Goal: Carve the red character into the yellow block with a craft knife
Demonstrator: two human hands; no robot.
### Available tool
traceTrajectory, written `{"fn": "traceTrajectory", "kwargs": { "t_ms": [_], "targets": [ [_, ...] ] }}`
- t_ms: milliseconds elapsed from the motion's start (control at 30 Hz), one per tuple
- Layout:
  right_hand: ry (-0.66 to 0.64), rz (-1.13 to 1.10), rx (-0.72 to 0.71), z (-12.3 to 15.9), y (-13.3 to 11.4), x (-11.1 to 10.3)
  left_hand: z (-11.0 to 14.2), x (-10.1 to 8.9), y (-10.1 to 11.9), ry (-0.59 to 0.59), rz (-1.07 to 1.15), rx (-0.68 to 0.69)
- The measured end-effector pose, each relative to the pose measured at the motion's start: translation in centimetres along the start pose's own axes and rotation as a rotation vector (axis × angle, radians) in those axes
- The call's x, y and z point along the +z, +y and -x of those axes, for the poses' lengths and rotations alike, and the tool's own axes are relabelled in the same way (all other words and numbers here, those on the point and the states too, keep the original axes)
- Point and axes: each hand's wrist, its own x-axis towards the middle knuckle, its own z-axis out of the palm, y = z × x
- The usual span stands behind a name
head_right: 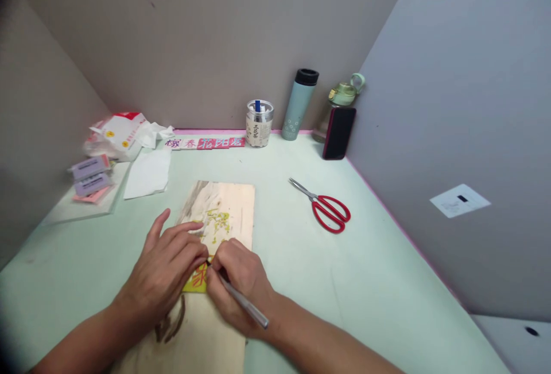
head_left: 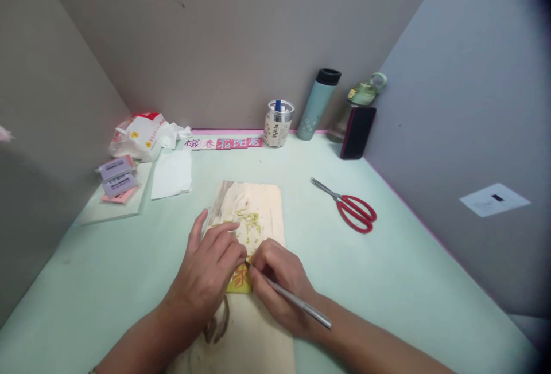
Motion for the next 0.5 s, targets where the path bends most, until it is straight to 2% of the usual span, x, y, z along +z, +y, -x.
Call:
{"fn": "traceTrajectory", "kwargs": {
  "t_ms": [300,500],
  "targets": [
    [-0.003,0.017,0.005,0.01,-0.14,-0.01,0.2,-0.01,0.14,0.066,0.027,-0.004],
    [0.002,0.013,-0.007,-0.07,-0.12,0.08,-0.01,0.24,-0.43,-0.007,0.037,-0.019]
  ]
}}
